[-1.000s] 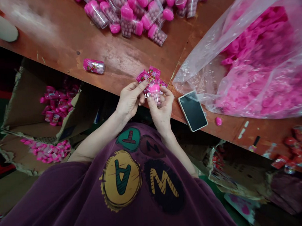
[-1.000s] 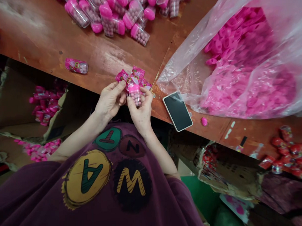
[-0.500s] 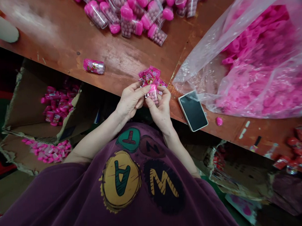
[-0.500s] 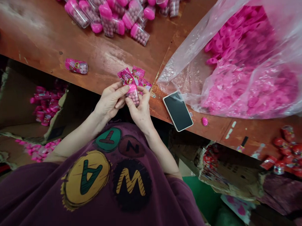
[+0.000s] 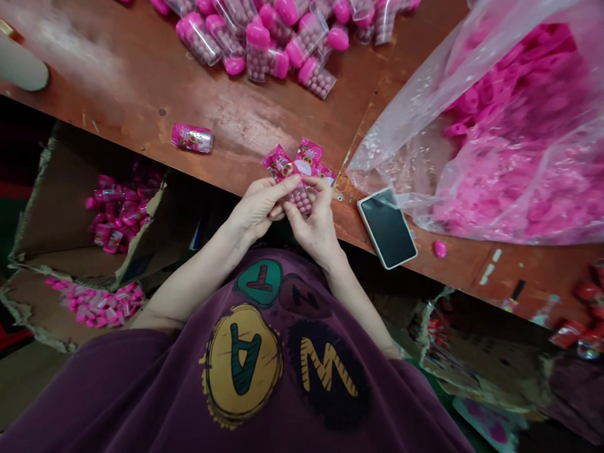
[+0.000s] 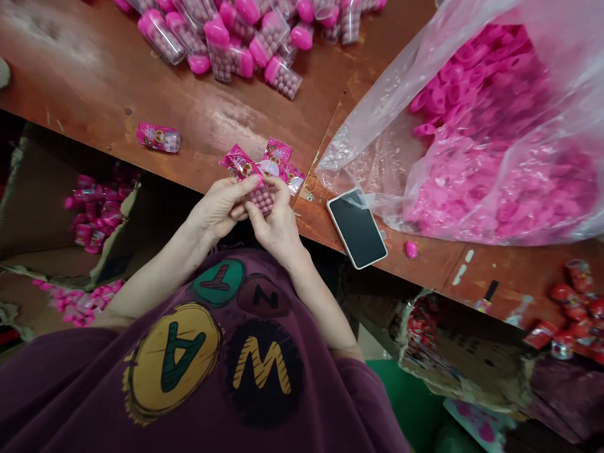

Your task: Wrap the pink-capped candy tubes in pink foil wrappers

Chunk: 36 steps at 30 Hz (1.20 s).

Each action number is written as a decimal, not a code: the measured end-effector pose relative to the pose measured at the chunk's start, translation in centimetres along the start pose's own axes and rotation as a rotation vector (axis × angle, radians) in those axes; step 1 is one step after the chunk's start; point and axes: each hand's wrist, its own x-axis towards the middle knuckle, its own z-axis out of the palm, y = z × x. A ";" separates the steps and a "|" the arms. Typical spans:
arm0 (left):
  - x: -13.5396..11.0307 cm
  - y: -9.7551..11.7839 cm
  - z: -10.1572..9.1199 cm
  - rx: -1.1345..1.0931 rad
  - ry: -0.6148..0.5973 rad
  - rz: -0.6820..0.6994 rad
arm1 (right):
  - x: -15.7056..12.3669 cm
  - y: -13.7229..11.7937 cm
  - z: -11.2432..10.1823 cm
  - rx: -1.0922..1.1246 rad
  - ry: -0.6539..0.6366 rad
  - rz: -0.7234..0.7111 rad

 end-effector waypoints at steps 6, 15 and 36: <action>0.0 0.0 0.4 -0.079 0.010 0.006 | -0.3 -0.1 -0.1 0.062 -0.006 0.008; -1.1 -0.5 -0.2 0.018 -0.009 -0.022 | 0.0 -1.7 0.0 0.581 -0.126 0.294; 0.7 5.7 -7.3 -0.096 0.243 0.118 | 17.7 -0.9 -5.2 -0.402 0.269 -0.256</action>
